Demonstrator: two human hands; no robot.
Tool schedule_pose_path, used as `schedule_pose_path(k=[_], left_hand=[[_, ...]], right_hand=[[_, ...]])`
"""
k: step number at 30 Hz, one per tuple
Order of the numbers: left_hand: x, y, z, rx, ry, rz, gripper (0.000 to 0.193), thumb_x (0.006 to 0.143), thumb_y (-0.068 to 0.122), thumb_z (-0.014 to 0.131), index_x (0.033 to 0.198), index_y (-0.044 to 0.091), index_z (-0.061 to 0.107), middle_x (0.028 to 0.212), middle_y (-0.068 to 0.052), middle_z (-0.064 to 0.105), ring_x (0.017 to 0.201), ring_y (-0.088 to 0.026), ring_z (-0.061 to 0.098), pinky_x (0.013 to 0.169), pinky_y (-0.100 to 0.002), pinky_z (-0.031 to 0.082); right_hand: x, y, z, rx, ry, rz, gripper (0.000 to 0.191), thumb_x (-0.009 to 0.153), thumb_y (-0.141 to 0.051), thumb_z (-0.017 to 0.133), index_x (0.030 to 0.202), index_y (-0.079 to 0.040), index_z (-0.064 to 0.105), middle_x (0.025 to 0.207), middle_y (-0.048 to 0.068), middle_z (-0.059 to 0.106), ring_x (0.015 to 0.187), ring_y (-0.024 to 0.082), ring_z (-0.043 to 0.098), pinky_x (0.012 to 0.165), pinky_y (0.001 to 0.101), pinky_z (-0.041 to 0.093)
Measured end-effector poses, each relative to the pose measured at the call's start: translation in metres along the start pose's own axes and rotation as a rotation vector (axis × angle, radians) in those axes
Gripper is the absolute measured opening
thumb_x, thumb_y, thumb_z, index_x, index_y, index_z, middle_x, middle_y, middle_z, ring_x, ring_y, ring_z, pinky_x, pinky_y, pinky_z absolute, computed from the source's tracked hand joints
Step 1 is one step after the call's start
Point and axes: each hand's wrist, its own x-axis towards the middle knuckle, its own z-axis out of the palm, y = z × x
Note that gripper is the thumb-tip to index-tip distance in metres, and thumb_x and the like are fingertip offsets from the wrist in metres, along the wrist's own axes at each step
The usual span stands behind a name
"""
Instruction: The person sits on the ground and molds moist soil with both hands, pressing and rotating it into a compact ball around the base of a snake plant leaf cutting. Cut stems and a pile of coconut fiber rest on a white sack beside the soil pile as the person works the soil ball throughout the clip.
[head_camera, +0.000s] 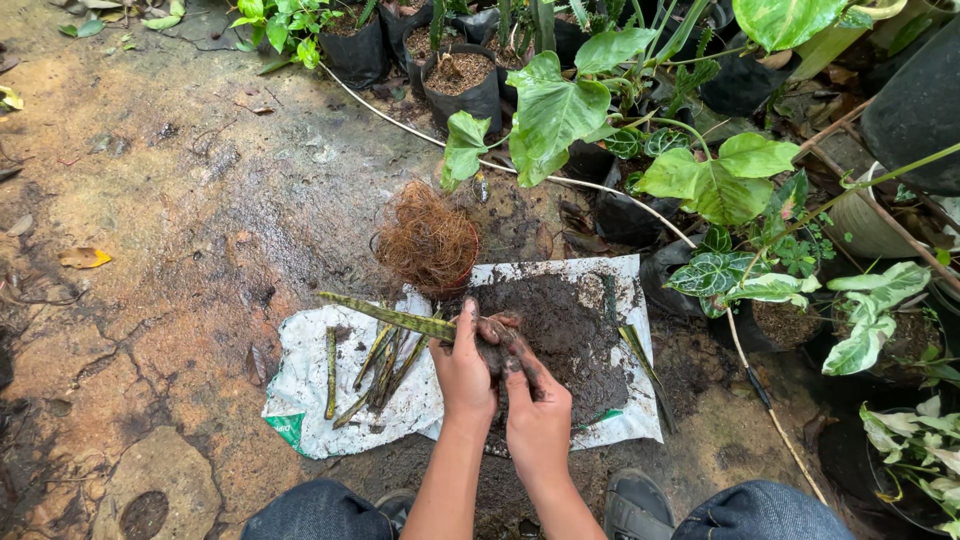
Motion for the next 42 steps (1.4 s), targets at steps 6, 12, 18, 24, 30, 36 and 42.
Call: schedule_pose_path(k=[6, 12, 18, 24, 30, 36, 42], left_hand=[[-0.004, 0.000, 0.001, 0.094, 0.089, 0.087, 0.028, 0.098, 0.017, 0.066, 0.076, 0.000, 0.064, 0.069, -0.006, 0.066, 0.059, -0.014, 0.059, 0.055, -0.032, 0.045], [-0.009, 0.003, 0.005, 0.216, 0.240, 0.104, 0.019, 0.093, 0.017, 0.068, 0.082, 0.002, 0.070, 0.073, -0.004, 0.067, 0.061, -0.011, 0.059, 0.056, -0.029, 0.046], [-0.003, 0.017, 0.011, -0.236, 0.205, -0.096, 0.028, 0.093, 0.015, 0.064, 0.069, 0.012, 0.052, 0.065, -0.009, 0.061, 0.059, -0.025, 0.063, 0.056, -0.039, 0.055], [0.006, 0.018, 0.009, -0.471, 0.137, -0.194, 0.045, 0.097, 0.028, 0.061, 0.060, 0.014, 0.040, 0.053, -0.006, 0.043, 0.053, -0.023, 0.054, 0.055, -0.041, 0.053], [0.004, 0.011, 0.007, -0.351, 0.202, -0.314, 0.042, 0.096, 0.023, 0.062, 0.059, 0.015, 0.042, 0.055, -0.004, 0.043, 0.053, -0.022, 0.052, 0.053, -0.039, 0.049], [-0.001, 0.012, 0.010, -0.234, 0.219, -0.274, 0.042, 0.094, 0.018, 0.064, 0.059, 0.010, 0.043, 0.054, -0.006, 0.046, 0.045, -0.021, 0.049, 0.043, -0.038, 0.045], [-0.002, 0.013, 0.012, -0.196, 0.240, -0.248, 0.035, 0.091, 0.015, 0.066, 0.061, 0.009, 0.048, 0.057, -0.006, 0.050, 0.046, -0.020, 0.052, 0.043, -0.037, 0.045]], right_hand=[[-0.004, -0.003, 0.003, 0.031, -0.032, 0.002, 0.036, 0.095, -0.002, 0.059, 0.129, 0.004, 0.068, 0.128, 0.011, 0.075, 0.115, 0.015, 0.068, 0.101, 0.0287, 0.050], [-0.009, 0.006, 0.004, 0.046, -0.007, 0.031, 0.033, 0.096, -0.003, 0.061, 0.126, 0.004, 0.071, 0.123, 0.011, 0.077, 0.109, 0.013, 0.069, 0.098, 0.0273, 0.052], [0.005, 0.008, -0.007, 0.246, -0.045, -0.016, 0.031, 0.097, 0.003, 0.058, 0.124, 0.006, 0.072, 0.124, 0.018, 0.075, 0.112, 0.022, 0.070, 0.101, 0.0365, 0.055], [0.010, 0.015, -0.015, 0.080, -0.110, -0.222, 0.033, 0.095, 0.006, 0.057, 0.125, 0.006, 0.070, 0.141, 0.020, 0.067, 0.137, 0.029, 0.060, 0.117, 0.0396, 0.042], [0.001, 0.024, -0.007, 0.004, -0.124, -0.298, 0.034, 0.095, 0.006, 0.057, 0.127, 0.006, 0.069, 0.143, 0.021, 0.065, 0.143, 0.030, 0.053, 0.118, 0.0401, 0.038], [-0.006, 0.018, -0.006, -0.015, -0.093, -0.224, 0.034, 0.095, 0.003, 0.059, 0.128, 0.003, 0.069, 0.142, 0.019, 0.066, 0.140, 0.029, 0.056, 0.115, 0.0388, 0.042], [-0.006, 0.017, -0.006, 0.005, -0.099, -0.234, 0.035, 0.096, 0.004, 0.058, 0.129, 0.005, 0.068, 0.141, 0.020, 0.067, 0.142, 0.029, 0.054, 0.116, 0.0385, 0.041]])
